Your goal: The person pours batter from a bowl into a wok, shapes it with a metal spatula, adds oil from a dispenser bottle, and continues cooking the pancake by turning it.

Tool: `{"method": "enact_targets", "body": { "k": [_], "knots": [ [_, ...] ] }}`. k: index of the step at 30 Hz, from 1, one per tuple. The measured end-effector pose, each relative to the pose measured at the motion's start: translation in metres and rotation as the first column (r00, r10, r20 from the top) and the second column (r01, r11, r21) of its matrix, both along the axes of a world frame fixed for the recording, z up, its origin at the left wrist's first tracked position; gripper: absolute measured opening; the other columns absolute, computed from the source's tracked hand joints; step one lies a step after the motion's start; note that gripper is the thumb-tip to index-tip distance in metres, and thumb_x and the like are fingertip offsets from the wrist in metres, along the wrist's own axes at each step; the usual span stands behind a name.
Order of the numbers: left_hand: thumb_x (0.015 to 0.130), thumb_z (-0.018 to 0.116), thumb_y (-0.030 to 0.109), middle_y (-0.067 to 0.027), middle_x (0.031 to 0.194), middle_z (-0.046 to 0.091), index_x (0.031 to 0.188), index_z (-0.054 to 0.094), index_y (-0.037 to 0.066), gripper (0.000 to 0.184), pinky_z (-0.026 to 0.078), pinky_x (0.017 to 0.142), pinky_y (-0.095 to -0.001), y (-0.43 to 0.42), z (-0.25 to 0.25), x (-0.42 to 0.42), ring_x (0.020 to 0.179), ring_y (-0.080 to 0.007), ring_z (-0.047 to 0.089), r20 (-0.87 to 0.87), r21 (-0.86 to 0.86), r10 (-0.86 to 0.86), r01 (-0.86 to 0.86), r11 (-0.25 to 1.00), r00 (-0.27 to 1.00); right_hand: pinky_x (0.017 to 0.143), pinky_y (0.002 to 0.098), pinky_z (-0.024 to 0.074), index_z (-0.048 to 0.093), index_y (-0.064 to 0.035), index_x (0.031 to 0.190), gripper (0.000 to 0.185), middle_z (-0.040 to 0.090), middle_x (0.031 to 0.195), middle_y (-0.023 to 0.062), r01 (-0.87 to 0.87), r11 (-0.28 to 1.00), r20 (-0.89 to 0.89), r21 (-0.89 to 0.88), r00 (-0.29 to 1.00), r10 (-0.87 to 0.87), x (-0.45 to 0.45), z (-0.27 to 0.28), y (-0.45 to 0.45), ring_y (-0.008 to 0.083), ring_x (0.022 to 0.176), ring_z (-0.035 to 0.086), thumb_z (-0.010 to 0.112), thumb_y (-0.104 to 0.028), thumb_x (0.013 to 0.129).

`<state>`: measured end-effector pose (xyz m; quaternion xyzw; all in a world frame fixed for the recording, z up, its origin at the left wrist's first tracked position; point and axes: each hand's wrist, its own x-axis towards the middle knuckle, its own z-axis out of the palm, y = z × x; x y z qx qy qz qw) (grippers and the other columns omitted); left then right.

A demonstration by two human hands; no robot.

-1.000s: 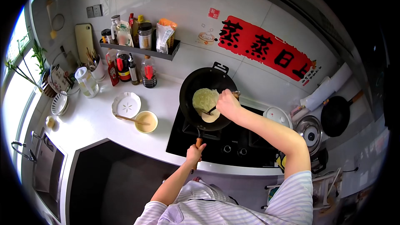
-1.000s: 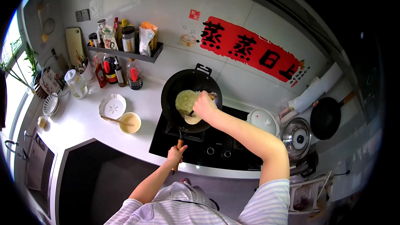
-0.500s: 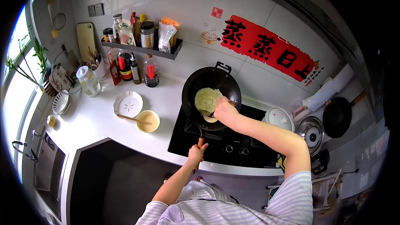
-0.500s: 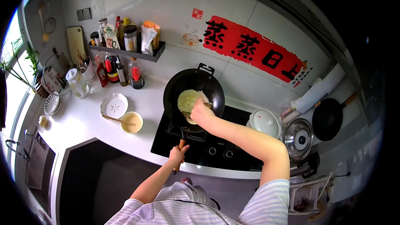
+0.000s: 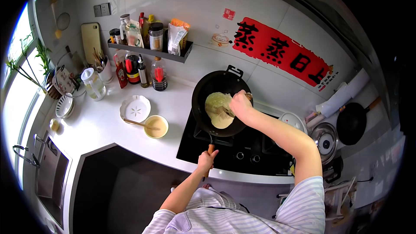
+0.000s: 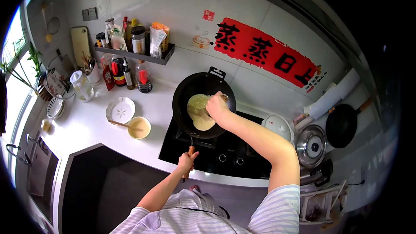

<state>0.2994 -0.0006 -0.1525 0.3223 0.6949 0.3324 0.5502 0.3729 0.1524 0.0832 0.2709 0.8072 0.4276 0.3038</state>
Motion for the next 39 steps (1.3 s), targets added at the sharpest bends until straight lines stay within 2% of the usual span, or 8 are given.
{"method": "enact_targets", "body": {
  "k": [4,6,11,19,20,28,31,39],
  "knots": [
    [0.083,0.067,0.051,-0.0075,0.060,0.058,0.084,0.056,-0.003,0.055,0.050,0.040,-0.0301,0.000,-0.001,0.000,0.045,-0.0166,0.059,0.010,-0.004,0.001,-0.001,1.000,1.000,0.062,0.0360,0.0394,0.071,-0.0130,0.076,0.010,0.066,0.074,0.0021,0.032,0.998,-0.023,-0.063,0.999,-0.033,-0.008,-0.002,-0.006,0.0190,0.073,0.064,0.065,-0.020,0.073],
    [0.081,0.069,0.050,-0.0075,0.059,0.057,0.085,0.057,-0.003,0.055,0.050,0.041,-0.0303,-0.001,-0.001,-0.001,0.044,-0.0161,0.057,0.044,0.008,0.013,-0.013,1.000,0.999,0.063,0.0358,0.0394,0.072,-0.0151,0.077,0.008,0.067,0.072,-0.0016,0.060,0.986,0.022,-0.156,0.998,-0.057,-0.014,0.001,-0.011,0.0179,0.073,0.065,0.066,-0.019,0.073],
    [0.081,0.069,0.049,-0.0069,0.059,0.057,0.084,0.057,-0.002,0.053,0.050,0.041,-0.0303,-0.001,-0.003,-0.001,0.044,-0.0161,0.057,0.037,0.015,0.003,-0.004,1.000,0.999,0.062,0.0395,0.0443,0.074,-0.0143,0.086,0.014,0.070,0.080,0.0001,0.089,0.964,0.012,-0.250,0.996,-0.089,-0.036,0.005,-0.016,0.0199,0.078,0.067,0.067,-0.020,0.074],
    [0.082,0.070,0.049,-0.0065,0.058,0.056,0.082,0.056,-0.002,0.053,0.049,0.040,-0.0305,0.000,-0.003,-0.002,0.044,-0.0161,0.057,0.039,0.024,0.004,-0.005,1.000,0.999,0.062,0.0353,0.0482,0.074,-0.0150,0.086,0.014,0.071,0.083,0.0008,0.095,0.967,-0.226,-0.236,0.963,-0.150,-0.043,0.021,0.002,0.0194,0.082,0.068,0.069,-0.018,0.073],
    [0.082,0.068,0.050,-0.0070,0.058,0.058,0.083,0.057,-0.003,0.054,0.050,0.041,-0.0306,0.001,-0.004,-0.002,0.045,-0.0170,0.058,0.027,0.024,-0.004,0.003,1.000,1.000,0.065,0.0339,0.0462,0.073,-0.0151,0.079,0.009,0.070,0.078,0.0009,0.108,0.974,-0.275,-0.200,0.948,-0.162,-0.042,0.023,0.005,0.0191,0.083,0.067,0.066,-0.018,0.075],
    [0.083,0.066,0.052,-0.0083,0.060,0.059,0.085,0.057,-0.003,0.056,0.050,0.042,-0.0307,0.001,-0.001,-0.001,0.046,-0.0181,0.060,0.002,-0.014,-0.015,0.015,1.000,1.000,0.060,0.0408,0.0425,0.073,-0.0150,0.081,0.011,0.067,0.076,-0.0009,0.086,0.992,-0.043,-0.093,0.995,-0.091,-0.030,0.003,0.015,0.0200,0.076,0.066,0.065,-0.020,0.075],
    [0.083,0.066,0.052,-0.0081,0.060,0.059,0.085,0.057,-0.003,0.056,0.050,0.042,-0.0307,0.000,-0.001,-0.002,0.046,-0.0180,0.060,0.014,-0.002,-0.016,0.016,1.000,1.000,0.056,0.0380,0.0407,0.072,-0.0150,0.085,0.012,0.065,0.075,-0.0024,0.099,0.987,0.043,-0.124,0.995,-0.095,-0.034,-0.004,0.013,0.0181,0.075,0.065,0.068,-0.019,0.074],
    [0.083,0.067,0.052,-0.0079,0.059,0.059,0.083,0.057,-0.003,0.056,0.050,0.043,-0.0308,-0.001,0.002,-0.003,0.046,-0.0181,0.060,0.021,0.015,-0.008,0.008,1.000,1.000,0.057,0.0376,0.0453,0.072,-0.0136,0.079,0.009,0.068,0.076,0.0001,0.063,0.974,-0.007,-0.217,0.998,-0.066,-0.054,0.002,-0.001,0.0197,0.075,0.067,0.068,-0.017,0.073]
  ]
}}
